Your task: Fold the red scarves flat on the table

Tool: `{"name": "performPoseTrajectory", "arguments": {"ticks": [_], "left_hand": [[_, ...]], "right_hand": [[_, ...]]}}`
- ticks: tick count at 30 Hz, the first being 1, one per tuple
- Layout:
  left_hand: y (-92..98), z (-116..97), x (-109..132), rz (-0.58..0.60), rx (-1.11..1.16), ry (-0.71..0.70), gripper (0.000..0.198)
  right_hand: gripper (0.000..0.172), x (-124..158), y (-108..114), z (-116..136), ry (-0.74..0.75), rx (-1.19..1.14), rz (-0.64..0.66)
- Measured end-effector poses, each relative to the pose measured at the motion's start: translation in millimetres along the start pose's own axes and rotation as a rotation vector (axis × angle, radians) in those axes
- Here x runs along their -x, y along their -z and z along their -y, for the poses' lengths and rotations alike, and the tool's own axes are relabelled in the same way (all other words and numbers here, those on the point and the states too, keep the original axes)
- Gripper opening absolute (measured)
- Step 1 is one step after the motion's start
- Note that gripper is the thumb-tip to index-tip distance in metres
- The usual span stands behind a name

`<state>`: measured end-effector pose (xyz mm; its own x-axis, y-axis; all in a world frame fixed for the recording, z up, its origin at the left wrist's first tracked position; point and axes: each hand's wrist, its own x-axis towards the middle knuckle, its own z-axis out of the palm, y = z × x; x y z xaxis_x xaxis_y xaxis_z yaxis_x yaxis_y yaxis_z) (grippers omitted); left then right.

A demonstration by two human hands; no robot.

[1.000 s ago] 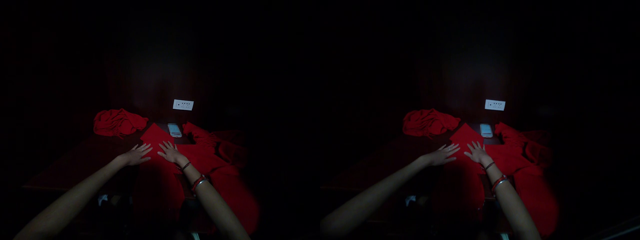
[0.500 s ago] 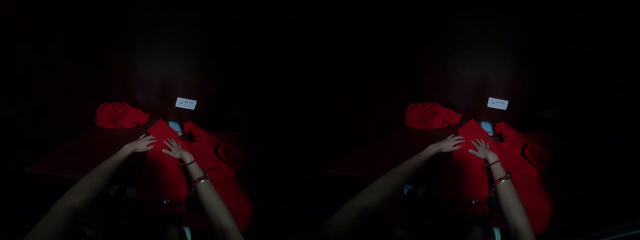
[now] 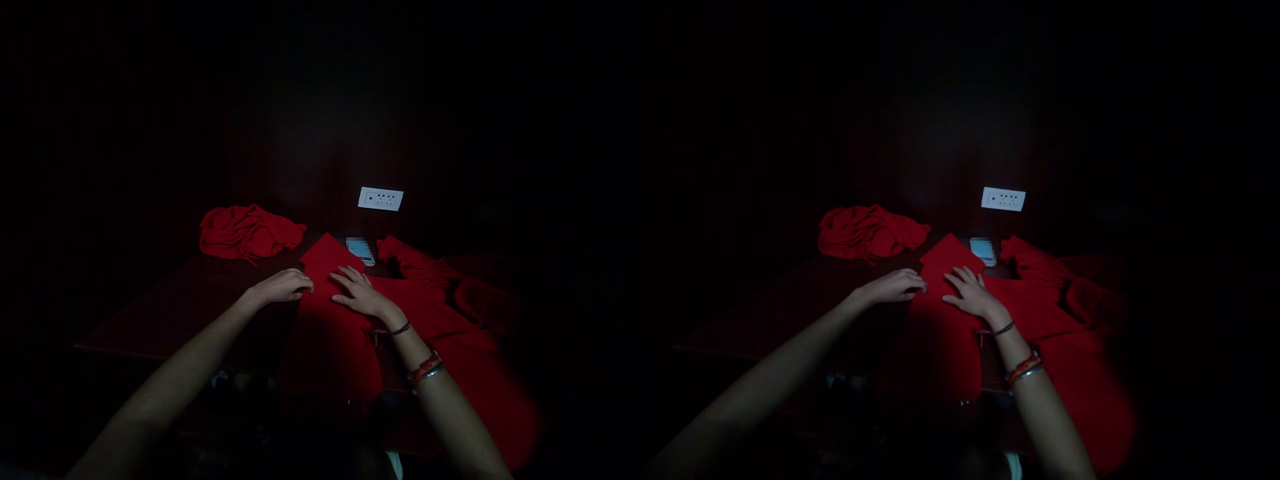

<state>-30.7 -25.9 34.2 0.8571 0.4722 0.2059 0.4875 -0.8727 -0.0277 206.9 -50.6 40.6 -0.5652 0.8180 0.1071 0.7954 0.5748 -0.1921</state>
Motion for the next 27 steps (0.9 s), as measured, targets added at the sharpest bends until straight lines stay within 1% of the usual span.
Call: {"name": "performPoseTrajectory", "arguments": {"ticks": [4,6,7,10,11,13,16,20,22,24,25,27], "left_hand": [[3.7,-4.2,-5.7,-0.007,-0.157,-0.052,0.016],[6.5,-6.0,-2.6,-0.006,-0.2,-0.052,0.015],[7.5,-6.7,0.9,0.0,-0.196,-0.051,0.014],[8.1,-7.2,15.0,0.011,-0.071,-0.02,0.022],[7.6,-6.6,19.2,0.012,-0.015,0.003,0.025],[6.0,-4.9,23.9,0.008,0.068,0.064,0.027],[2.2,-3.6,21.7,-0.004,0.072,0.158,0.02],[-4.3,-5.3,15.1,-0.002,0.026,0.276,0.025],[-7.6,-5.8,14.7,-0.022,0.016,0.282,0.026],[-12.1,-5.5,15.2,-0.03,0.024,0.256,0.029],[-15.0,-5.3,15.0,-0.017,0.042,0.248,0.032],[-21.4,-5.4,12.9,0.032,0.083,0.258,0.037]], "right_hand": [[0.06,0.5,2.9,-6.5,-0.074,0.01,0.001],[0.061,2.3,3.4,-5.2,-0.094,0.001,0.044],[0.063,3.2,3.2,-3.4,-0.098,-0.008,0.094],[0.07,4.2,1.4,3.8,-0.121,-0.03,0.28],[0.071,4.1,1.2,5.9,-0.132,-0.034,0.321],[0.072,4.4,2.7,9.8,-0.147,-0.037,0.351],[0.07,10.4,10.1,18.4,-0.178,-0.011,0.319],[0.063,32.0,16.2,38.2,-0.24,0.084,0.189],[0.054,43.9,12.2,45.8,-0.287,0.135,0.143],[0.043,53.8,5.4,48.5,-0.317,0.175,0.111],[0.039,57.7,2.3,48.2,-0.317,0.188,0.104],[0.037,63.8,-1.4,45.7,-0.295,0.206,0.103]]}}
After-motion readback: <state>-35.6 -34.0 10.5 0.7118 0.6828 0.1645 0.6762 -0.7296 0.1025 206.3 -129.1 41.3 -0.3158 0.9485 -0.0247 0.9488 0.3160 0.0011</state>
